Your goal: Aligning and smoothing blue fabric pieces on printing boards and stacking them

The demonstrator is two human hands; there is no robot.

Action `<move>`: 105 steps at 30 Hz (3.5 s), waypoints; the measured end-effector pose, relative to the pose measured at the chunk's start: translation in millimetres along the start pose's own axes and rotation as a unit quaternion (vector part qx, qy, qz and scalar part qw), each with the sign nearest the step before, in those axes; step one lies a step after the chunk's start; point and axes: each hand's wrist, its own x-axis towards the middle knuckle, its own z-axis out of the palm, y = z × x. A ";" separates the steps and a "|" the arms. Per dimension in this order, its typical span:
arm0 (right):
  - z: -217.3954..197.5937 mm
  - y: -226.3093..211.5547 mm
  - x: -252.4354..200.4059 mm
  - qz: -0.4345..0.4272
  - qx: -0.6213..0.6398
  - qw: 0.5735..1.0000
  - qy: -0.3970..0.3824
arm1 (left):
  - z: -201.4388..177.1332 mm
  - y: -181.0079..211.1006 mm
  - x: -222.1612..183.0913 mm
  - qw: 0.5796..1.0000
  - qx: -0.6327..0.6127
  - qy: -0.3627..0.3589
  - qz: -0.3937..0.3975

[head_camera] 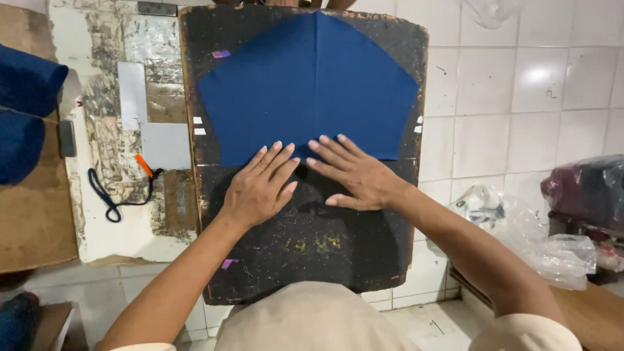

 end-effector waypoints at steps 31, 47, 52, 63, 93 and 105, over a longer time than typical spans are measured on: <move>-36.0 130.7 75.5 -0.049 -0.127 0.991 0.000 | -4.3 -25.6 56.0 0.922 0.124 0.034 -0.364; 9.2 39.2 165.0 0.133 -0.210 0.968 0.022 | 22.7 12.2 188.1 0.967 -0.014 -0.018 -0.254; 40.8 -30.0 157.7 0.073 -0.127 0.986 -0.078 | 69.0 -21.7 205.6 0.967 -0.026 -0.135 -0.214; 106.5 -84.4 114.9 -0.069 -0.073 0.988 0.119 | 0.6 -69.2 50.6 0.959 0.115 0.042 -0.254; 42.8 -78.3 -42.5 0.539 -0.049 0.841 0.025 | -1.3 -156.1 -252.0 0.853 0.073 -0.057 -0.513; -22.0 -276.0 68.1 0.094 0.348 0.930 0.070 | -210.9 62.1 -146.8 0.890 -0.355 -0.151 -0.243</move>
